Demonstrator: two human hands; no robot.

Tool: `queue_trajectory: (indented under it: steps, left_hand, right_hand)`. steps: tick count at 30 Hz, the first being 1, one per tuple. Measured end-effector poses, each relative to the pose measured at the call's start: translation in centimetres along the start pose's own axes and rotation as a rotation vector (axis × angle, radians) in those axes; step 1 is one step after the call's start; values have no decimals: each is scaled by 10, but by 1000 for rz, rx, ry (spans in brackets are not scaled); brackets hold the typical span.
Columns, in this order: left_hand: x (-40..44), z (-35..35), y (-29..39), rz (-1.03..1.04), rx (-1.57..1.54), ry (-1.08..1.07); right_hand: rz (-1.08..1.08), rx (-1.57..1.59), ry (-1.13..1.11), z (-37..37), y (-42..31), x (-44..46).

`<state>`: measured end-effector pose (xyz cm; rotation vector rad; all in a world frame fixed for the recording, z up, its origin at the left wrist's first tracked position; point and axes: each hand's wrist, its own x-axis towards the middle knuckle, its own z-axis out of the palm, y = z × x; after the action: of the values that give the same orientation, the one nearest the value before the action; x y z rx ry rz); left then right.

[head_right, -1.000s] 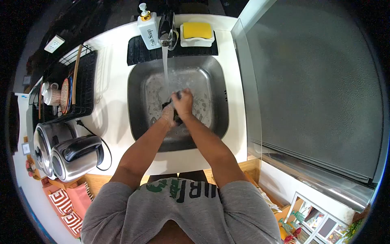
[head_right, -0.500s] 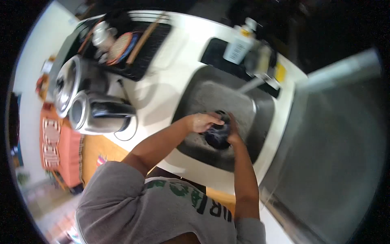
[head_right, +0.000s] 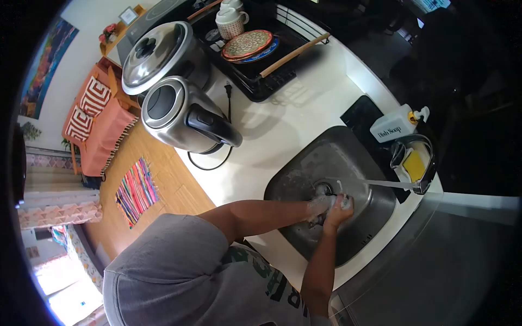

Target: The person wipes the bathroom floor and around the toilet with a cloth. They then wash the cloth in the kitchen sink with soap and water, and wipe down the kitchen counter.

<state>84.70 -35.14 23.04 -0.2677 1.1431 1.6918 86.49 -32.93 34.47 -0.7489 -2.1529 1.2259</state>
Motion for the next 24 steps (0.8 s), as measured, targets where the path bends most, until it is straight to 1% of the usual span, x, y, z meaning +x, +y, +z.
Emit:
queue_trajectory:
  steps: [1, 3, 4, 6, 7, 9, 10, 12, 13, 15, 17, 18, 19, 20, 21, 22, 23, 24]
  left_hand:
    - [-4, 0, 3, 13, 33, -7]
    - [-9, -3, 8, 52, 105, -28]
    - [-10, -4, 8, 70, 149, -41]
    - [-17, -7, 8, 114, 266, -77]
    - [-23, -11, 10, 151, 348, -112]
    - [-36, -22, 12, 234, 515, -178]
    - [-42, -32, 14, 300, 581, -239]
    - [-57, -45, 23, 400, 659, -355]
    - [-68, -47, 35, 396, 595, -462]
    - [-86, -41, 58, 379, 529, -615]
    - [-100, -32, 80, -22, 224, -455]
    - [-111, -24, 93, -238, 92, -373]
    - [-140, -11, 119, -320, -87, -303]
    - [-128, -13, 111, -303, -164, -284]
    - [-146, -4, 133, -377, -194, -175]
    - [-134, -12, 128, -336, -299, -291]
    - [-145, -3, 143, -302, -321, -217]
    - [-103, -28, 113, -198, -407, -286]
  right_hand:
    - [-4, 3, -13, 3, 0, -5]
    - [-234, 51, -192, 6, 4, -15]
    - [-233, 47, -203, 6, 7, -22]
    - [-225, -20, -326, 9, 10, -29]
    - [-228, -16, -331, 10, 13, -23]
    - [-12, -63, -320, 7, 24, 4]
    - [-13, -66, -321, 4, 32, 20]
    - [-70, -204, -563, 6, 53, 45]
    - [-69, -207, -561, 9, 69, 45]
    - [526, 296, -319, -1, 115, 37]
    - [919, 717, -386, -37, 116, 26]
    - [1017, 886, -610, -50, 98, 11]
    - [1026, 893, -601, -51, 89, 1]
    - [1036, 901, -592, -47, 79, -8]
    - [1036, 816, -598, -57, 32, -12]
    - [1052, 891, -669, -63, 39, -9]
    - [1052, 898, -609, -64, 48, -8]
    - [875, 701, -625, -64, 57, -10]
